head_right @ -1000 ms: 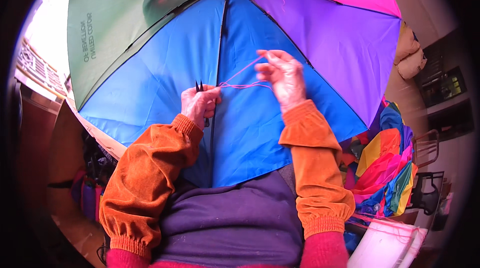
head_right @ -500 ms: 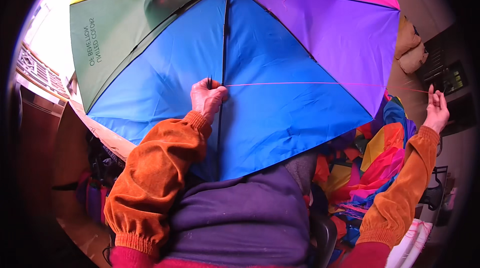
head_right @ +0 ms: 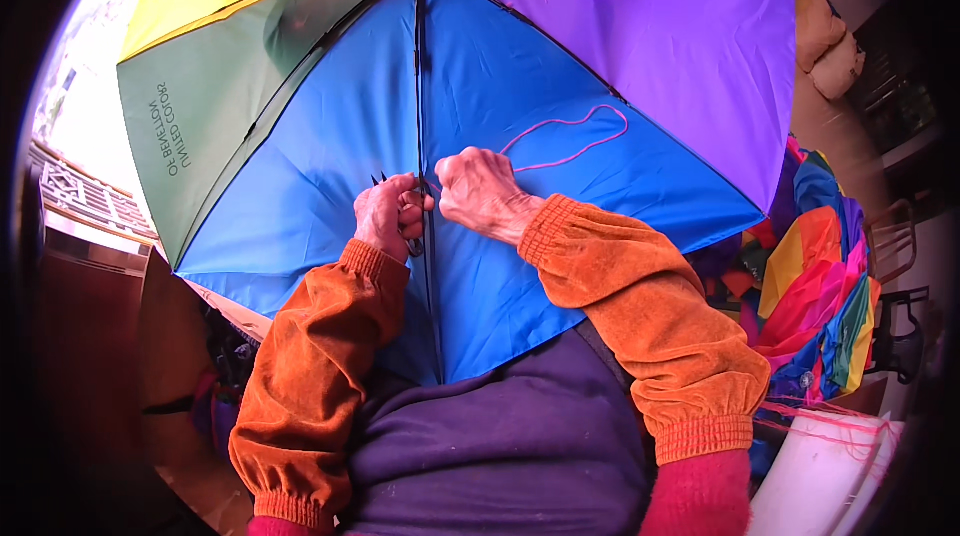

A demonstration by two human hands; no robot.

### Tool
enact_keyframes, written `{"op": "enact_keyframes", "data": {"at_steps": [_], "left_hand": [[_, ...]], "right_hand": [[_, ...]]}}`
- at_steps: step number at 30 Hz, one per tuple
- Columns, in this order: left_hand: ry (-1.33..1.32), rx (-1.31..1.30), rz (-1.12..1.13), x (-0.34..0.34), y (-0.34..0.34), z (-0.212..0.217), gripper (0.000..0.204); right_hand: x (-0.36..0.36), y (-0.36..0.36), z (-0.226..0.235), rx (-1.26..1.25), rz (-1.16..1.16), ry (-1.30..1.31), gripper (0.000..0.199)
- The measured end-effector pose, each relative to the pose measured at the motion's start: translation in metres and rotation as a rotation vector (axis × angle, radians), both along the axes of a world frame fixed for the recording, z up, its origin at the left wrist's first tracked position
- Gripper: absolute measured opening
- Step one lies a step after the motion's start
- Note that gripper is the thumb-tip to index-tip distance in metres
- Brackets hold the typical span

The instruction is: Repairing colorful umbrellas by threading the fabric onto the metal ribs.

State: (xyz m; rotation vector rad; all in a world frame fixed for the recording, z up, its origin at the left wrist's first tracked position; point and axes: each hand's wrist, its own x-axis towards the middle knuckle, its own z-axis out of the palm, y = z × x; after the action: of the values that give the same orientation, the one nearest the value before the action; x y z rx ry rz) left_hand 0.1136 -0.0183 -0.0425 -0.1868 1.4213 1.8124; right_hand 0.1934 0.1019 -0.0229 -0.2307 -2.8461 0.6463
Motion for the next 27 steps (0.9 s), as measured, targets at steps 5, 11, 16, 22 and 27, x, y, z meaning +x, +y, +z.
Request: {"op": "enact_keyframes", "data": {"at_steps": [5, 11, 16, 22, 27], "left_hand": [[-0.039, -0.013, -0.012, -0.002, 0.001, 0.001, 0.012], [-0.063, -0.008, 0.018, -0.001, 0.004, 0.006, 0.011], [0.02, 0.06, 0.024, 0.005, 0.006, 0.0, 0.011], [0.124, 0.129, 0.067, 0.016, 0.007, 0.006, 0.017], [0.196, 0.153, 0.055, 0.017, 0.009, 0.009, 0.018]], "right_hand": [[0.004, -0.003, -0.001, 0.027, 0.035, -0.043, 0.005], [-0.004, 0.005, -0.009, 0.012, 0.091, 0.043, 0.006], [-0.01, 0.006, -0.015, 0.041, 0.153, 0.158, 0.004], [-0.01, -0.002, 0.004, -0.538, -0.059, 0.03, 0.009], [-0.014, -0.005, 0.006, -0.482, -0.153, 0.054, 0.007]]}}
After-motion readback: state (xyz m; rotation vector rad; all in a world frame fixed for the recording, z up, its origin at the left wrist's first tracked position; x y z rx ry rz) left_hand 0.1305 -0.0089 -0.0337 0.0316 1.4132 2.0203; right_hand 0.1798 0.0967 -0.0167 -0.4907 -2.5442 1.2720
